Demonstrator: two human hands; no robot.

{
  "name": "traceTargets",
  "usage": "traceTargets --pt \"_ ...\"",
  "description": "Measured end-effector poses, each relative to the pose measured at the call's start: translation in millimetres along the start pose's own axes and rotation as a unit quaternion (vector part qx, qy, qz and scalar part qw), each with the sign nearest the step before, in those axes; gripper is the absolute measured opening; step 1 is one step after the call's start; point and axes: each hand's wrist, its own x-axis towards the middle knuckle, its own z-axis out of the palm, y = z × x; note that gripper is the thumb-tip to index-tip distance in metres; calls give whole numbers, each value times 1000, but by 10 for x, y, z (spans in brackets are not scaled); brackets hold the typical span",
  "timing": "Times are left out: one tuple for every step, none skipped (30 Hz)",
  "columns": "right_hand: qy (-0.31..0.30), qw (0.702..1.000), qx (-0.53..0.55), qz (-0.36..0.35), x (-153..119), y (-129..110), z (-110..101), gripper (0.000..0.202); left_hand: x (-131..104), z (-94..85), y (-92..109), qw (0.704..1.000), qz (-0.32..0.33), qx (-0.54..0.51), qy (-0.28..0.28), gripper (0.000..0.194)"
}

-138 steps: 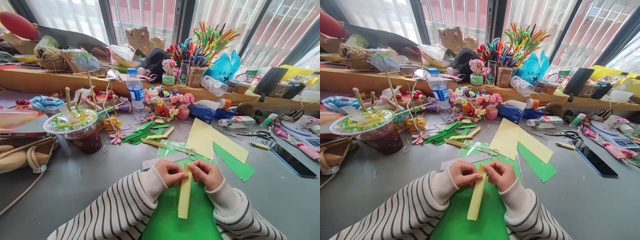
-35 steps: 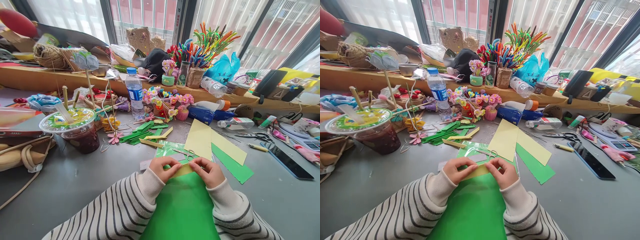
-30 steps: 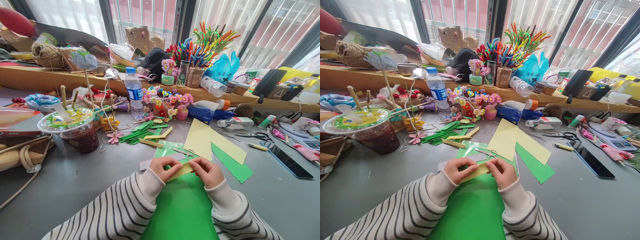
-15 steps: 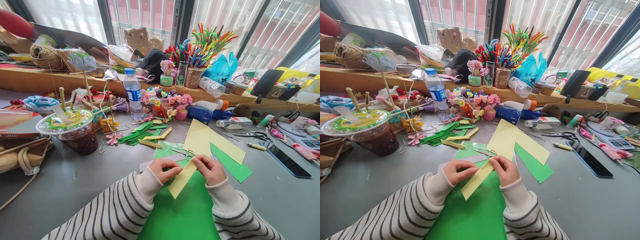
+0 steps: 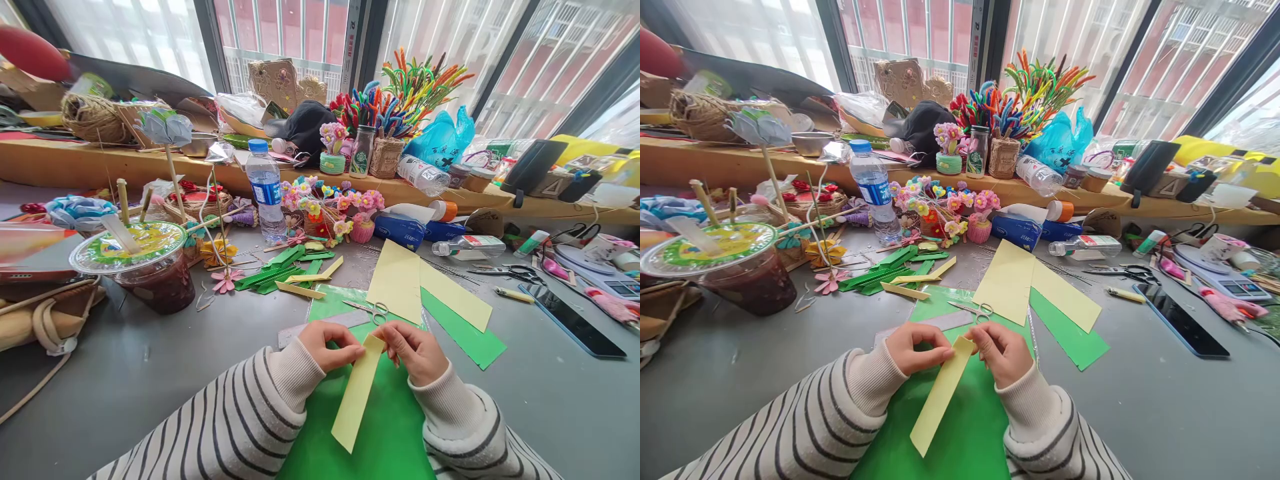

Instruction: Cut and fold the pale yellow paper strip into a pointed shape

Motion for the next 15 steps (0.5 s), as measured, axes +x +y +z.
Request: traceTargets --pt "1 1000 4 7 0 -4 2 37 1 0 -5 1000 0 -1 -2 25" --pt "1 1000 5 11 -2 -7 8 38 3 1 -12 1000 1 1 -5 24" --pt "-2 1000 3 13 -5 -6 19 36 5 1 -21 1000 4 5 -10 24" --pt "-5 1000 -2 11 -8 -4 33 34 8 2 -30 1000 10 11 -17 23" --pt "-7 1000 -6 6 -12 0 49 32 11 4 -39 999 17 17 -23 23" --pt "-8 1000 -10 -1 -15 6 64 30 15 6 -47 999 25 23 -29 23" --pt "-8 1000 -14 -8 -18 11 78 29 18 9 -54 999 33 26 -34 23" --pt "-7 1000 -15 -15 -20 17 89 28 21 13 -58 998 38 27 -37 23" --pt "-5 1000 -14 -20 -21 22 98 28 24 16 -60 998 40 27 -38 23" --pt "-4 1000 -12 -23 -20 27 103 27 27 20 -59 998 41 27 -38 23" --pt "-2 1000 -12 -24 -19 31 107 27 29 23 -57 998 41 28 -37 24" --pt "0 1000 -12 -24 -16 34 110 27 31 26 -54 998 40 30 -35 24" --pt "1 1000 -15 -25 -14 37 112 28 32 26 -51 998 40 32 -33 24" --pt "3 999 -20 -28 -11 40 114 28 32 25 -48 998 40 33 -31 24" --pt "4 999 -28 -34 -8 42 116 28 32 23 -45 998 40 33 -31 25"
